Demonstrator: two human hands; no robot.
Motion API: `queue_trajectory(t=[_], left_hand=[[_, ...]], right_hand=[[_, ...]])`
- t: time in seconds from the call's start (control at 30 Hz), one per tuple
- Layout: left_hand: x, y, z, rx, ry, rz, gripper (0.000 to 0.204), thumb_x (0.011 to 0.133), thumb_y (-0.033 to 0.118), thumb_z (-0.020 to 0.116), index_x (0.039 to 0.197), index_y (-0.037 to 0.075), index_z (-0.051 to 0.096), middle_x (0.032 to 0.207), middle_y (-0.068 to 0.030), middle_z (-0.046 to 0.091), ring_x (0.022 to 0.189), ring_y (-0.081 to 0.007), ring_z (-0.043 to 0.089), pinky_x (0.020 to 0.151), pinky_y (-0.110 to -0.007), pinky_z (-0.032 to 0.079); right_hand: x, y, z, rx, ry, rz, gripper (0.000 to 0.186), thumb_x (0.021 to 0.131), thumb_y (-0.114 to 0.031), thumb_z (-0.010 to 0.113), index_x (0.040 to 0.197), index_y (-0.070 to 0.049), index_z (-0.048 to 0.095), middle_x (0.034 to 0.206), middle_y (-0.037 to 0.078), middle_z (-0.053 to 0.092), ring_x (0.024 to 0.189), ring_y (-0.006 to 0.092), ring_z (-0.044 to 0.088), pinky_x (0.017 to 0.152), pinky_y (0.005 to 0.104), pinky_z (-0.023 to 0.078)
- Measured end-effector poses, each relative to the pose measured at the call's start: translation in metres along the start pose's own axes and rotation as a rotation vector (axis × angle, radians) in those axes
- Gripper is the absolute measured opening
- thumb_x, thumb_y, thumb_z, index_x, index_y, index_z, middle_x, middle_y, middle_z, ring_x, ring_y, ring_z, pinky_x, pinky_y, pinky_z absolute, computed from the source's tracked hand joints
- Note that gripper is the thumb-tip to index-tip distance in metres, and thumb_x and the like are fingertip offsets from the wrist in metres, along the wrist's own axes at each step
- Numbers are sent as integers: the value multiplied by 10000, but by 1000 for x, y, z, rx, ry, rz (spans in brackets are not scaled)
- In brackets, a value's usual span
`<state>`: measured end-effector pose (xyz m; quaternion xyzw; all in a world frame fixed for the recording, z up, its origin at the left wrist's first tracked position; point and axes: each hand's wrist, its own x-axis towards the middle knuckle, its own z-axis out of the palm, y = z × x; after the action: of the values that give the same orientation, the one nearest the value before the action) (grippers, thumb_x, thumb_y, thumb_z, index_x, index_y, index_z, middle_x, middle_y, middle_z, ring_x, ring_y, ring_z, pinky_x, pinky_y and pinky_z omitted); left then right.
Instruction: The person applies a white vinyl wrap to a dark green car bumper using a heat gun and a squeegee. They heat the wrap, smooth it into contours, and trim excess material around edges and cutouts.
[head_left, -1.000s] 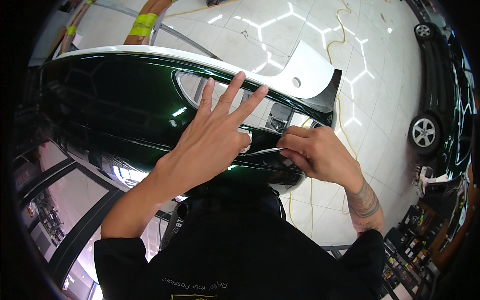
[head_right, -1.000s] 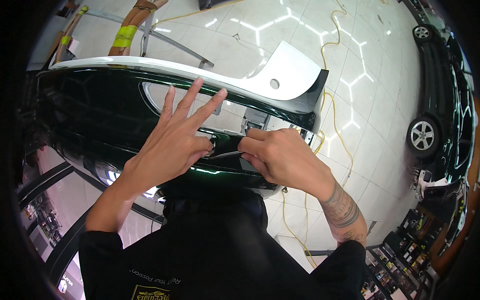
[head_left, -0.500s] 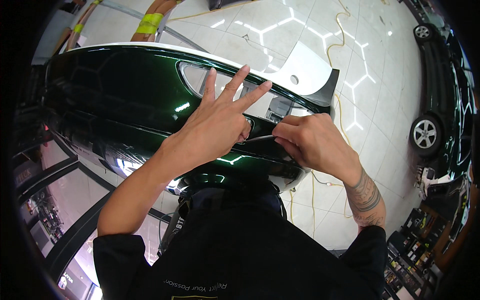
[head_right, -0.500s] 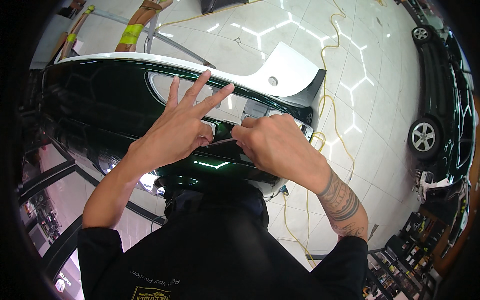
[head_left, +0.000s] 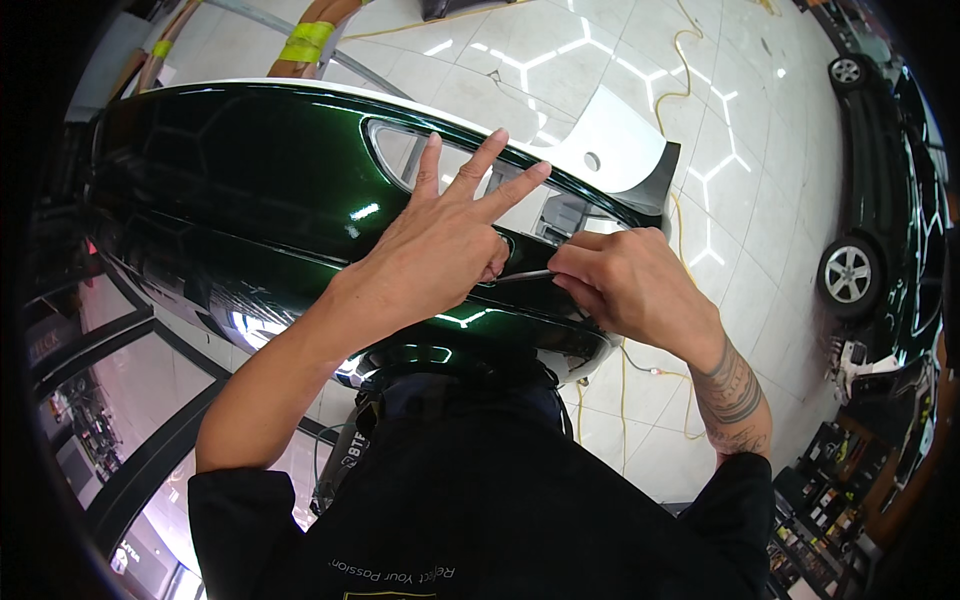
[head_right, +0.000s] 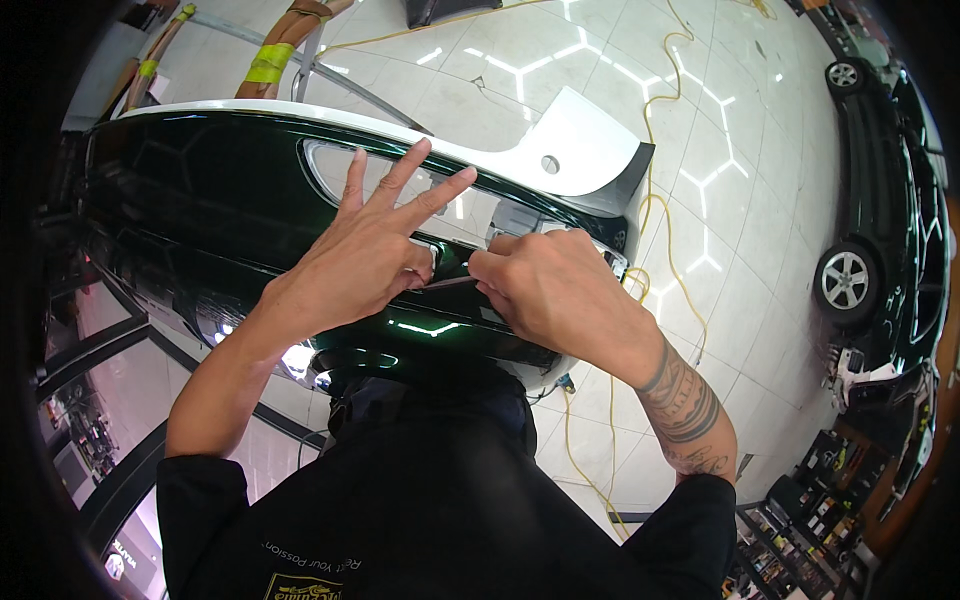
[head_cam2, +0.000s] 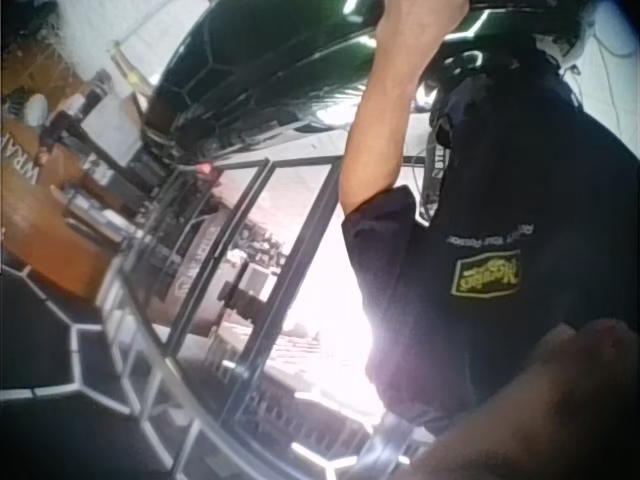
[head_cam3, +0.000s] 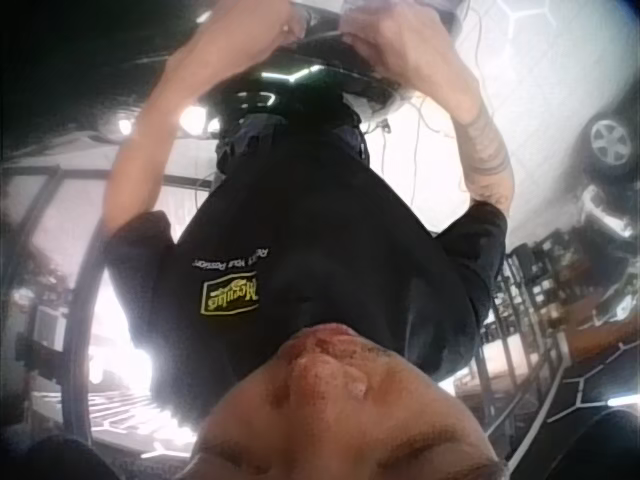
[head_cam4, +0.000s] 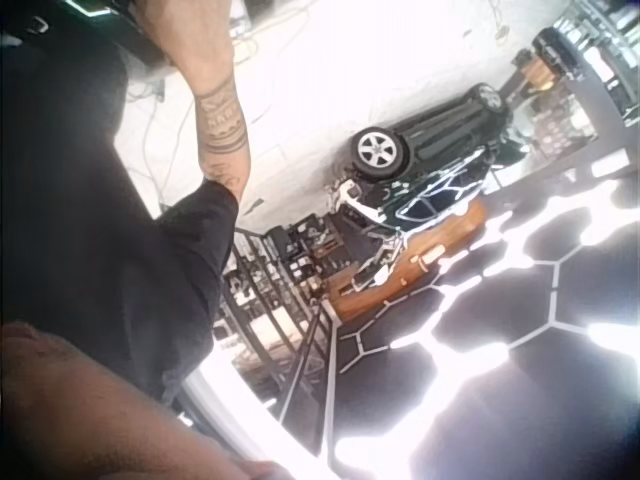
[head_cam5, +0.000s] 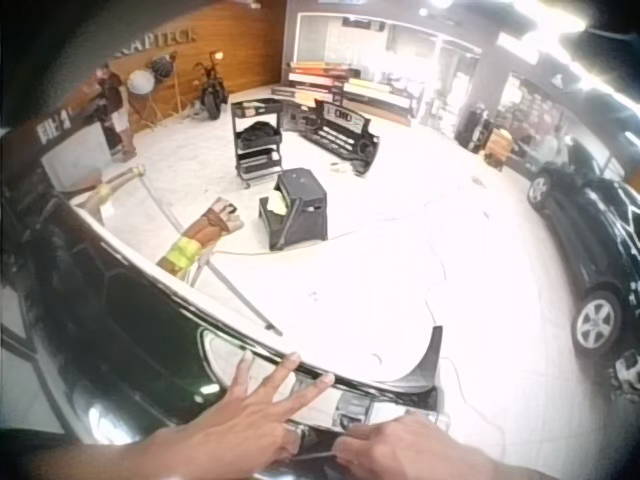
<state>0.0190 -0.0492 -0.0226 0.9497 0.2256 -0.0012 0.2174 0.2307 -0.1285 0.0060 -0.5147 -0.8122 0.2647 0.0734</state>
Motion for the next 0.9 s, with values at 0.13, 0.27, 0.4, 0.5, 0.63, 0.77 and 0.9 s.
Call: queue_trajectory(t=[0.13,0.27,0.4,0.5,0.63,0.77,0.9], left_hand=[[0,0,-1,4,7,19,94,747,89,758,670,132,727,1571,-46,317,1490,-358,128,1118,-729,121],[-1,0,-1,6,-5,18,98,758,91,752,673,135,730,1574,-45,313,1490,-358,125,1117,-732,114],[-1,0,0,-4,-12,10,105,757,105,770,673,150,725,1582,-22,298,1495,-354,103,1120,-737,97],[0,0,0,0,-8,12,112,755,99,770,668,148,719,1581,-21,300,1495,-356,104,1120,-736,96],[0,0,0,2,-13,8,118,752,90,768,665,145,710,1582,-21,297,1494,-359,103,1118,-738,96],[0,0,0,4,-18,3,114,752,89,766,670,143,710,1585,-19,290,1494,-358,103,1118,-738,98],[0,0,0,11,-25,1,109,754,93,766,675,144,711,1588,-15,280,1495,-354,99,1119,-736,100]], right_hand=[[-1,-1,1,18,3,-2,91,790,-45,704,847,-28,635,731,101,624,622,311,620,553,395,470],[-1,0,2,22,5,-3,90,793,-40,704,849,-23,635,738,103,634,619,304,627,555,388,477],[-2,0,3,36,9,2,91,794,-37,704,851,-20,635,739,104,637,618,299,630,557,383,481],[-2,0,4,42,16,11,93,795,-37,703,857,-22,636,739,102,635,620,300,630,556,382,481],[-3,0,5,31,18,5,99,796,-40,703,870,-30,637,739,98,633,618,301,628,550,386,477],[-3,-2,5,3,2,12,106,795,-44,702,878,-37,635,739,95,633,617,304,626,545,390,472],[-3,-8,2,-19,-1,18,98,788,-37,701,857,-35,631,739,95,635,620,304,628,546,389,474]])
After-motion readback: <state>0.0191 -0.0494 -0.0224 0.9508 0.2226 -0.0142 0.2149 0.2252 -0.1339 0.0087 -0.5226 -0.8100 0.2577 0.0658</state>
